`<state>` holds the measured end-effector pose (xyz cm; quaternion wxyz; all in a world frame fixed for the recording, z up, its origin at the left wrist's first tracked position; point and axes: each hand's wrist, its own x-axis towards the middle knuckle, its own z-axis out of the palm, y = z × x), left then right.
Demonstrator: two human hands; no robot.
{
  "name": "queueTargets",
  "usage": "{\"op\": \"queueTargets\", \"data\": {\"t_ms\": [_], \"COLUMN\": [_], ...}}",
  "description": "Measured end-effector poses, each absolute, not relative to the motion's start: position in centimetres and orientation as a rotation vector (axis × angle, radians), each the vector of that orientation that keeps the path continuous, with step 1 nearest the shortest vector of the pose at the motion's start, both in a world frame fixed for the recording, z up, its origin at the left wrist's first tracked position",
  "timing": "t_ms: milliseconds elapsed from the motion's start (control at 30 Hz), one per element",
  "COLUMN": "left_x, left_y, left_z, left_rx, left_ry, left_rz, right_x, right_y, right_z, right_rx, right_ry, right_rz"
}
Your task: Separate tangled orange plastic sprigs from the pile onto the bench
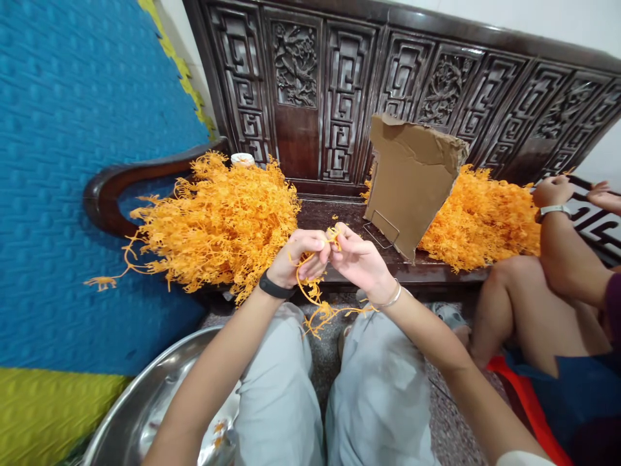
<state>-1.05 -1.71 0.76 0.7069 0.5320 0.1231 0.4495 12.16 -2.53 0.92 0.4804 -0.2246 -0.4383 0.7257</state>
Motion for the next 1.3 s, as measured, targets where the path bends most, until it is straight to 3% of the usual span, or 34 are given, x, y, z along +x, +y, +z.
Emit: {"op": "queueTargets", "data": {"t_ms": [367, 633, 800, 1300], "left_x": [-1.3, -1.9, -1.3, -0.6], "left_y": [-1.8, -2.8, -2.5, 0.4], "left_z": [0.7, 0.9, 1.5, 0.1], "left_rx": [1.185, 1.246, 1.112, 1.123], "left_ry": [0.302, 0.034, 0.183, 0.679], "left_rz": [0.984, 1.042, 1.107, 1.159], "right_x": [11.8, 14.9, 16.7, 20.1], "right_y": [-2.6, -1.0, 2.5, 8.8], "right_z": [0.3, 2.4, 1.2, -4.9], "right_rx": [-0.415, -0.387, -0.417, -1.352], "right_ry": [-1.151, -1.149, -1.206, -1.337], "right_rz": [1.765, 1.251, 1.197, 1.026]}}
